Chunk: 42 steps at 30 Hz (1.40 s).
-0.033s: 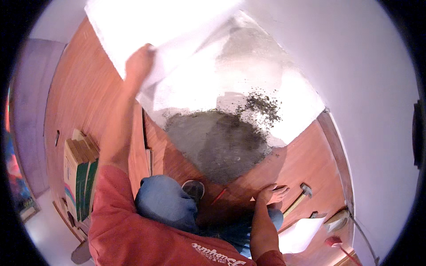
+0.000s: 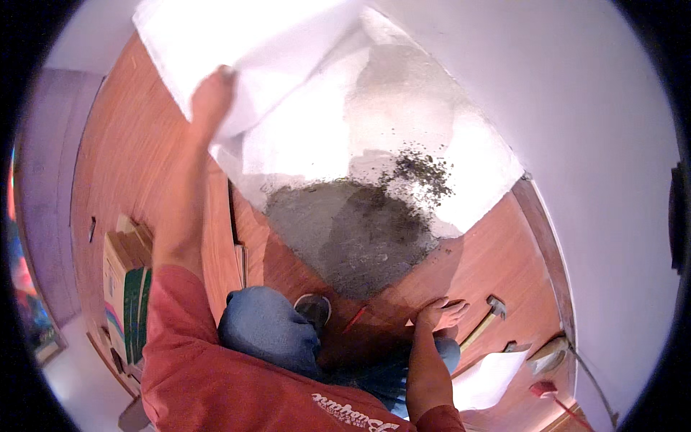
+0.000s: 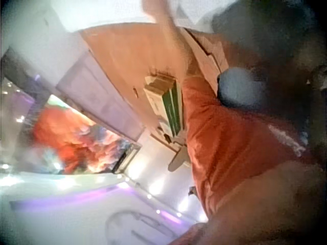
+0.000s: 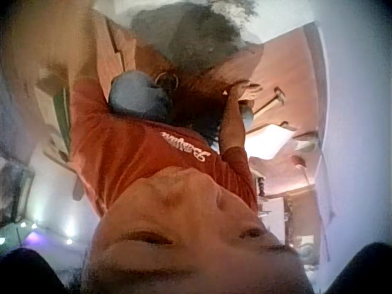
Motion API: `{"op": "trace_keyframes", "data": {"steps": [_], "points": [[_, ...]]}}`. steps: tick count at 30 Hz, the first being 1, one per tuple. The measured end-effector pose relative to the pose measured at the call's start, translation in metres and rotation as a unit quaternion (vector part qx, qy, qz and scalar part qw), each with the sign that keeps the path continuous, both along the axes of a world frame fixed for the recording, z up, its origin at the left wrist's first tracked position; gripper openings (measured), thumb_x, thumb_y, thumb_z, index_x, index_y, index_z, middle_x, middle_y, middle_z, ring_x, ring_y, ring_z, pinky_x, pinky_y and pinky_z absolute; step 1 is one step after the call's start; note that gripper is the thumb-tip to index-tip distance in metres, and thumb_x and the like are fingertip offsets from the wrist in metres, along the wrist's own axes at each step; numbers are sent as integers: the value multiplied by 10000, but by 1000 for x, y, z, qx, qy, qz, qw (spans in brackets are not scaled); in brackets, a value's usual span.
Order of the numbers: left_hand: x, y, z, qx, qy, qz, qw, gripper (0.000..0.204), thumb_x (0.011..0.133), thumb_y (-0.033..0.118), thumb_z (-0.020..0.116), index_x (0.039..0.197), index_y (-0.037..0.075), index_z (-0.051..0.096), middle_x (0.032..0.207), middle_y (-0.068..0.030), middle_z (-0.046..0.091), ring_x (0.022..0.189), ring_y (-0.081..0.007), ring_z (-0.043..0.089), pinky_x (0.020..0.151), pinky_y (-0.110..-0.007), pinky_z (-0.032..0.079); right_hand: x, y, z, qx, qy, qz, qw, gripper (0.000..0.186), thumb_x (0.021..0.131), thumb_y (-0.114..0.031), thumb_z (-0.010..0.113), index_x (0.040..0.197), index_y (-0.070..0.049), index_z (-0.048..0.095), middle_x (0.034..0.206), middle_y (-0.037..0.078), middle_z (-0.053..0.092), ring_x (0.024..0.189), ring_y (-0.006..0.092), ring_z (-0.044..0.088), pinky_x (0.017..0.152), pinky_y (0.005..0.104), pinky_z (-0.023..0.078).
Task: The person prepares the floor by chipping away debris with a hammer and sweeping the area with a broom and dustpan. They then lay down a white underlayment and install wooden laminate flooring planks, fitting them together by hand.
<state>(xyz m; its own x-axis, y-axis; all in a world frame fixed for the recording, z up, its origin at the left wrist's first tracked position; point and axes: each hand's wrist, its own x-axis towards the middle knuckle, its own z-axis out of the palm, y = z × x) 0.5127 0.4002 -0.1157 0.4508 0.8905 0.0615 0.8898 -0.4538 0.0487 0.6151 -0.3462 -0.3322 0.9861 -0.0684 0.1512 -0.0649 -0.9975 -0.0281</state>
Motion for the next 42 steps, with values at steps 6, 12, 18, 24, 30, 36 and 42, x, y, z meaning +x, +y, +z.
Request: {"op": "trace_keyframes", "data": {"steps": [6, 12, 18, 24, 30, 36, 42], "points": [[-97, 228, 42, 165, 30, 40, 985, 379, 1045, 286, 516, 1318, 31, 578, 1232, -261, 658, 1155, -454, 630, 973, -538, 511, 1, 13, 3, 18, 4, 26, 999, 662, 1003, -299, 598, 1560, -2, 398, 1627, 239, 370, 1468, 451, 365, 1217, 563, 297], [-30, 178, 102, 261, 58, -121, 956, 522, 1024, 173, 564, 1510, 11, 466, 1476, -245, 550, 1361, -401, 534, 1107, -494, 444, 3, 10, 14, 30, 14, -3, 999, 689, 975, -287, 615, 1558, 5, 393, 1639, 243, 351, 1491, 455, 326, 1234, 570, 258], [15, -41, 161, 117, 176, -251, 945, 528, 1021, 129, 602, 1520, 37, 457, 1555, -186, 484, 1425, -361, 478, 1191, -477, 386, 8, 17, 20, 41, 58, -31, 997, 694, 996, -329, 589, 1572, -9, 373, 1654, 227, 326, 1513, 448, 291, 1253, 559, 215], [-76, -307, 244, -395, 100, -193, 893, 582, 922, 207, 740, 1444, 43, 541, 1516, -240, 480, 1428, -405, 458, 1189, -506, 360, 3, 20, 28, 72, 108, -65, 989, 705, 997, -315, 562, 1586, -1, 335, 1674, 233, 284, 1522, 459, 266, 1250, 586, 190], [-80, -386, 269, -306, 110, -483, 813, 377, 782, 165, 765, 1150, 114, 708, 1279, -122, 656, 1283, -361, 558, 1046, -545, 439, 0, 16, 13, 93, 136, -22, 986, 765, 1011, -344, 535, 1618, 24, 251, 1714, 229, 192, 1556, 456, 200, 1278, 570, 106], [-114, -434, 322, -338, 151, -528, 764, 280, 806, 174, 710, 1078, 124, 749, 1233, -90, 676, 1244, -335, 576, 1039, -517, 447, 60, 59, 125, 174, 348, -117, 914, 730, 1031, -406, 481, 1589, 31, 307, 1646, 232, 344, 1516, 415, 329, 1242, 558, 253], [-126, -488, 360, -393, 242, -507, 728, 228, 888, 206, 643, 1074, 148, 761, 1232, -96, 687, 1255, -308, 584, 1054, -530, 443, -150, 21, 216, 238, 540, 13, 807, 348, 985, -222, 540, 1182, -2, 724, 1300, 253, 679, 1165, 404, 678, 1007, 496, 530]]}}
